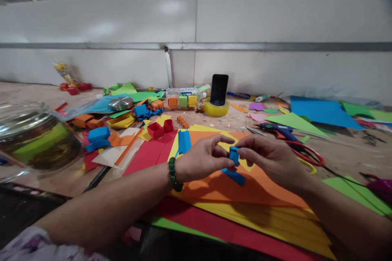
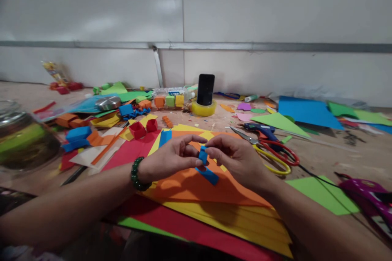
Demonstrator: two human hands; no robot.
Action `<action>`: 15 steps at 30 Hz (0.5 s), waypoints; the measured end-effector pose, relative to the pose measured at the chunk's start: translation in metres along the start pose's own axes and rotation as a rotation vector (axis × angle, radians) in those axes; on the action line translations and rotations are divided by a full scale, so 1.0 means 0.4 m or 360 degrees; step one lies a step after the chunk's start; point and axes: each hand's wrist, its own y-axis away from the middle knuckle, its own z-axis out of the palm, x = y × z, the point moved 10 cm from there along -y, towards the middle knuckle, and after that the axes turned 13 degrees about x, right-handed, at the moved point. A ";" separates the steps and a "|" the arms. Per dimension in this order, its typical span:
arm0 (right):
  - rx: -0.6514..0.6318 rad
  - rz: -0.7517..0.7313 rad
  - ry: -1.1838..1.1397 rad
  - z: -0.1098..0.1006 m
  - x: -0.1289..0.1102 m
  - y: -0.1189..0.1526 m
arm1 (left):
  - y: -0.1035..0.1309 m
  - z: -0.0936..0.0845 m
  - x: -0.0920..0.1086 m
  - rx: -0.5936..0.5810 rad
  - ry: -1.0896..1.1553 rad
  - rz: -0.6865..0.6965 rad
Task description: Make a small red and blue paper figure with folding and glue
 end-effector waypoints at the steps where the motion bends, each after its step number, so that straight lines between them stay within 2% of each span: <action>1: -0.0009 0.0047 -0.0065 0.004 0.006 0.000 | -0.001 -0.005 0.006 0.0045 -0.0050 0.0054; 4: -0.0025 0.0185 -0.0246 0.015 0.026 -0.001 | 0.002 -0.012 0.026 0.0138 -0.0079 0.0201; 7: 0.0027 0.0204 -0.0276 0.011 0.032 -0.005 | 0.005 -0.008 0.035 0.0125 -0.0055 0.0264; 11: 0.0187 -0.0008 -0.0074 -0.014 0.011 -0.004 | 0.005 -0.012 0.034 0.0149 -0.0066 0.0248; 15: 0.0371 -0.0379 0.0227 -0.039 -0.032 0.012 | 0.003 -0.028 0.034 0.0257 -0.0139 0.0249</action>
